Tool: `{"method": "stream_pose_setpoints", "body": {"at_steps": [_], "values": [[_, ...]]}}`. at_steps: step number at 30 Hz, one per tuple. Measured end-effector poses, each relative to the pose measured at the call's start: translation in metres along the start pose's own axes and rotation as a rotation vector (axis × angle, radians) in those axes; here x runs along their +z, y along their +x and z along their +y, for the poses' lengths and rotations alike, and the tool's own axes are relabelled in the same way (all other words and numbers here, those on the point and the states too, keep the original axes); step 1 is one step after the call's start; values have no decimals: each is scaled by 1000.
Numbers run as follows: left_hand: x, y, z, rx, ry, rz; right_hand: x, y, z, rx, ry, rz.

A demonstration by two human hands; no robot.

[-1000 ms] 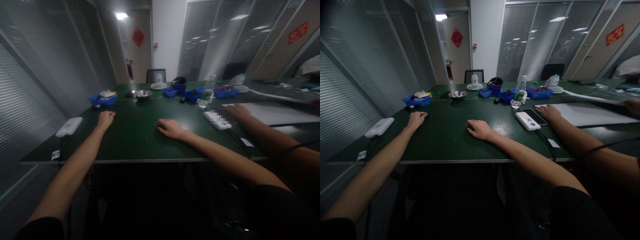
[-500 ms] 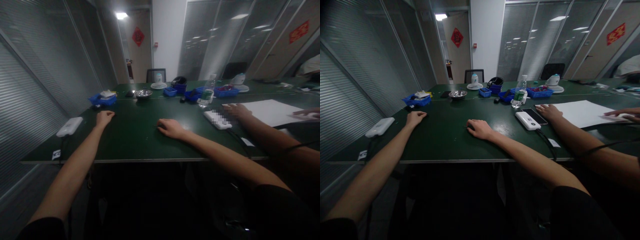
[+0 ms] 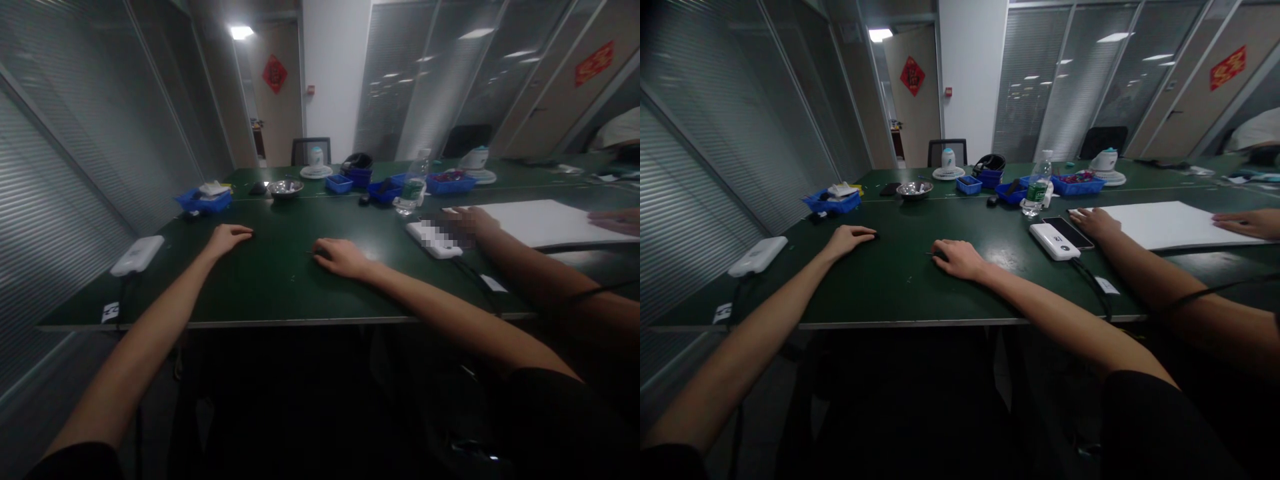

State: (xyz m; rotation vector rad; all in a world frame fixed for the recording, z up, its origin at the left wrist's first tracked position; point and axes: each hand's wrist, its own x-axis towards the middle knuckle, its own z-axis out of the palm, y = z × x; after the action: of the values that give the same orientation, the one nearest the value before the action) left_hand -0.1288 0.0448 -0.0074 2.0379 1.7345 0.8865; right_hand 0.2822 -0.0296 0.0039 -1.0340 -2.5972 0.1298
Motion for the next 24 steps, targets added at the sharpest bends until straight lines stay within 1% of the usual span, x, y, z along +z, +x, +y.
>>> {"method": "stream_pose_setpoints", "body": {"at_steps": [3, 5, 7, 10, 13, 18, 24], "values": [[28, -7, 35, 275, -128, -140, 2, 0, 2, -31, 14, 9], [46, -13, 58, 402, -184, -223, 2, 0, 2, -42, 15, 15], [59, -21, 77, 487, -219, -277, 1, -1, 1, -50, 18, 18], [70, -31, 97, 552, -244, -328, -1, -2, -2, -75, 30, 11], [72, -36, 103, 575, -254, -347, -4, -2, -5, -94, 42, 4], [72, -35, 101, 585, -269, -340, -5, -3, -7, -80, 42, 0], [73, -36, 103, 557, -276, -338, -7, -3, -9, -62, 36, -9]]}}
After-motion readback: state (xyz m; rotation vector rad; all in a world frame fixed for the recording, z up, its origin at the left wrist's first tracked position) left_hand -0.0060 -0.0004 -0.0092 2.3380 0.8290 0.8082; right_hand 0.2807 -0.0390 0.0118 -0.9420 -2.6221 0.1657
